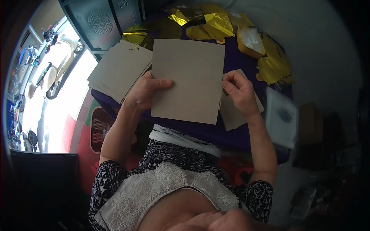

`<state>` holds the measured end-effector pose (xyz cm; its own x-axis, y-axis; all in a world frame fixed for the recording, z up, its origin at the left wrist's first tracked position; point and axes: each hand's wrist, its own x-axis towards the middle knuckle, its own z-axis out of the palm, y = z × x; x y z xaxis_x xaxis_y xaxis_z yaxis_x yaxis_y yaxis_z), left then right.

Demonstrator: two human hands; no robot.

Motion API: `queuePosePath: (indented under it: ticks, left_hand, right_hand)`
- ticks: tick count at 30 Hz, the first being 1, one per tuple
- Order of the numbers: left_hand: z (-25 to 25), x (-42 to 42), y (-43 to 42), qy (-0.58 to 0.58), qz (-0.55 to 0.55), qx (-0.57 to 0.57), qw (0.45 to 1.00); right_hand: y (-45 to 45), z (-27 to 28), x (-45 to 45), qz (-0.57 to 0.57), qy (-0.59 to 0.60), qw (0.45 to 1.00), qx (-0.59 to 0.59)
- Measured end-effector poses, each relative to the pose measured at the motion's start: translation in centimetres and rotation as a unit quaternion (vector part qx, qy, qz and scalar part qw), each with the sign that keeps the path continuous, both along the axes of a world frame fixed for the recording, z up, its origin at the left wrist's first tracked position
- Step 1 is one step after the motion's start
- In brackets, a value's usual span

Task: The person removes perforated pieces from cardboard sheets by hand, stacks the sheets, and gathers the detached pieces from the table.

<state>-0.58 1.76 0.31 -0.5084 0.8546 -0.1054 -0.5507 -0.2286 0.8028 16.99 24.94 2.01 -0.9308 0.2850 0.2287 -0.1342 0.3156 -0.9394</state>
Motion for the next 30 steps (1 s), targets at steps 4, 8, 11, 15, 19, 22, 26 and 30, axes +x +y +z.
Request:
queuePosePath:
  ticks: [4,8,11,15,19,22,26,30]
  left_hand:
    - [-0.4,-0.3,-0.1,-0.003,-0.011,-0.003,1.0]
    - [-1.0,-0.6,-0.2,-0.011,-0.013,-0.016,1.0]
    - [-1.3,-0.8,-0.1,-0.058,-0.013,-0.028,0.998]
    - [-2.0,-0.6,0.1,-0.076,-0.006,-0.019,0.997]
    - [-1.9,0.0,0.3,-0.1,0.016,-0.029,0.994]
    - [-2.4,-0.5,0.0,-0.105,0.052,-0.03,0.993]
    - [-1.8,-0.3,-0.8,-0.035,0.11,-0.006,0.993]
    - [-2.5,-1.2,-1.2,-0.049,0.091,0.003,0.995]
  right_hand:
    - [0.0,-0.1,-0.4,0.014,0.003,1.0,-0.001]
    - [-0.4,-0.1,-0.8,0.004,0.014,0.999,0.029]
    - [-0.7,0.1,-1.2,-0.021,0.015,0.995,0.094]
    - [-0.8,-0.1,-2.0,-0.047,0.062,0.976,0.205]
    - [-0.8,-0.7,-2.7,-0.079,0.194,0.936,0.283]
    - [-1.1,-0.6,-2.9,-0.118,0.287,0.928,0.205]
    - [-0.1,-0.6,-2.4,-0.156,0.25,0.954,0.059]
    - [0.0,-2.6,-3.0,-0.134,0.033,0.977,0.163]
